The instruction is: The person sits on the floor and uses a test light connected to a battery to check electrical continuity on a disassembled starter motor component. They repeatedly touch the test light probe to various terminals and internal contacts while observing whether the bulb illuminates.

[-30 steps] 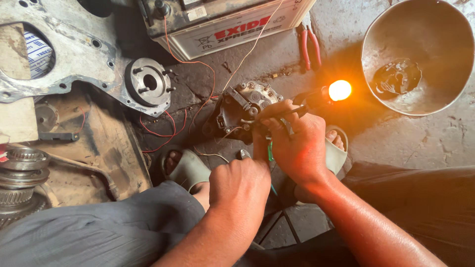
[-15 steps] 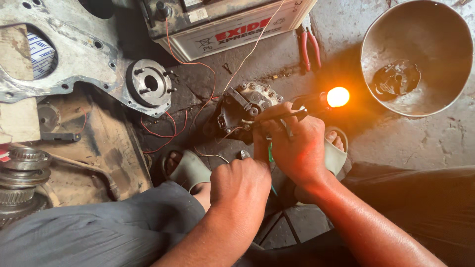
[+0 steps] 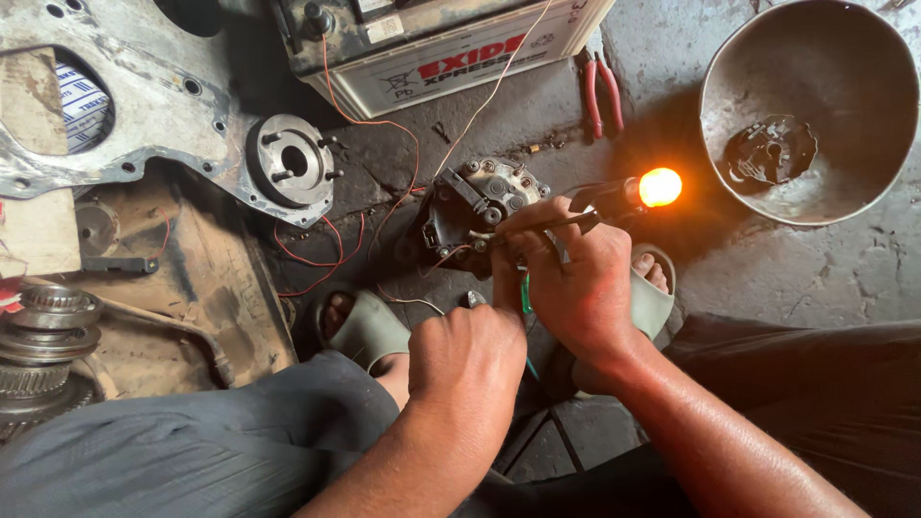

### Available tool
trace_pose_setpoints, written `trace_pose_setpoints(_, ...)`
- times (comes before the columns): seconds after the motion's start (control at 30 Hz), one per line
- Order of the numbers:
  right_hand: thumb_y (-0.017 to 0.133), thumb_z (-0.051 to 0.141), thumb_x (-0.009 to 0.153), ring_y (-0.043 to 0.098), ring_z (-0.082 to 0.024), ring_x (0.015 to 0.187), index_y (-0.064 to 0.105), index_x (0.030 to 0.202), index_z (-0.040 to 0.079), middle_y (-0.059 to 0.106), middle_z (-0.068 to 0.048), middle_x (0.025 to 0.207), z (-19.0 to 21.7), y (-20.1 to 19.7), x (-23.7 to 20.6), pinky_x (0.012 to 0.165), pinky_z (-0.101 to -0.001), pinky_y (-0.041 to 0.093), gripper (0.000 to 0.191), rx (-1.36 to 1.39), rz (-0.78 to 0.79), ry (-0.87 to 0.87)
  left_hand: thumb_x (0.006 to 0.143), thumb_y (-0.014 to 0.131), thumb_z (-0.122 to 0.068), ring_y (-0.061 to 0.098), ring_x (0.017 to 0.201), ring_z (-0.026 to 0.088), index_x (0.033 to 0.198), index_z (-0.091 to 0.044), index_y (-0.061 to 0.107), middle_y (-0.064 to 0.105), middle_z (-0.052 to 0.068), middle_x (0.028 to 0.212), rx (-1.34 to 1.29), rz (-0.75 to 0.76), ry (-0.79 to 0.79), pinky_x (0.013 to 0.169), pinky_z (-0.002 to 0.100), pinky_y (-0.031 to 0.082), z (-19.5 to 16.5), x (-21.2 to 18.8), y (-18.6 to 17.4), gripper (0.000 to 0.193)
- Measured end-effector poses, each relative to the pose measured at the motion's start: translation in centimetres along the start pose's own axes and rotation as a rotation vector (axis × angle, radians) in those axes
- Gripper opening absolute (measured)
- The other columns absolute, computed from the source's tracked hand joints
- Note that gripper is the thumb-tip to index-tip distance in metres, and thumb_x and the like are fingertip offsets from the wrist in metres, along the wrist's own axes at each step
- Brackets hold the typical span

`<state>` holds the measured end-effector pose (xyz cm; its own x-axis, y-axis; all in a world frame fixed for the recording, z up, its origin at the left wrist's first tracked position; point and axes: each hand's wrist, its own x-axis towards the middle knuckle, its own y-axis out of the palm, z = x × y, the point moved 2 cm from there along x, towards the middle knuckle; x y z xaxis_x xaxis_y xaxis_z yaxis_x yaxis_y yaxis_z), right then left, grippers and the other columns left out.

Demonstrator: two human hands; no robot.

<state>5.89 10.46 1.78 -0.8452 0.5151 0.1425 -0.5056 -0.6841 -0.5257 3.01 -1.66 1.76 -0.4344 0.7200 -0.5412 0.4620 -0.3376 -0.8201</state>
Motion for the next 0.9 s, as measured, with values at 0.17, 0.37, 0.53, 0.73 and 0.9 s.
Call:
trace_pose_setpoints(0.17,0.069,-0.008,0.091,0.076,-0.019,0.077,0.069,0.098,0.005,0.075,-0.008,0.086,-0.05,0.03,0.14,0.069,-0.0307,0.058,0.015,0.006,-0.001,-0.04,0.072,0.078,-0.008,0.075,0.074,0.021,0.081,-0.017,0.073,0.074,0.004,0.075,0.032,0.028,0.02,0.054,0.035,0.057,-0.02,-0.21,-0.21,0.014)
trace_pose_setpoints(0.37,0.069,-0.009,0.09,0.075,-0.019,0.075,0.07,0.097,0.003,0.075,-0.009,0.085,-0.16,0.06,0.02,0.067,-0.0309,0.057,0.014,-0.016,-0.002,-0.019,0.072,0.078,-0.009,0.075,0.072,0.021,0.077,-0.019,0.073,0.073,0.005,0.073,0.012,-0.02,-0.001,0.052,0.035,0.056,-0.01,-0.17,-0.07,0.012)
trace_pose_setpoints(0.53,0.067,-0.009,0.092,0.077,-0.017,0.074,0.068,0.097,0.003,0.075,-0.008,0.083,-0.33,0.03,0.14,0.066,-0.0285,0.058,0.013,0.029,0.014,-0.007,0.071,0.079,-0.008,0.075,0.07,0.019,0.077,-0.017,0.073,0.073,0.004,0.072,0.053,-0.004,0.019,0.051,0.033,0.056,-0.01,-0.19,0.07,0.012)
trace_pose_setpoints(0.73,0.068,-0.01,0.091,0.077,-0.016,0.076,0.068,0.097,0.003,0.076,-0.008,0.084,-0.38,0.12,0.07,0.067,-0.0279,0.059,0.014,0.032,0.01,0.008,0.071,0.079,-0.009,0.075,0.068,0.019,0.079,-0.017,0.072,0.073,0.004,0.071,0.053,-0.065,0.001,0.05,0.033,0.057,0.03,-0.18,-0.05,0.012)
trace_pose_setpoints(0.9,0.069,-0.009,0.091,0.076,-0.016,0.074,0.069,0.097,0.004,0.075,-0.008,0.083,-0.34,0.04,0.09,0.067,-0.0284,0.058,0.015,0.023,0.009,-0.001,0.072,0.078,-0.009,0.076,0.07,0.02,0.078,-0.016,0.073,0.074,0.005,0.072,0.025,-0.038,0.006,0.052,0.034,0.057,0.05,-0.23,0.06,0.011)
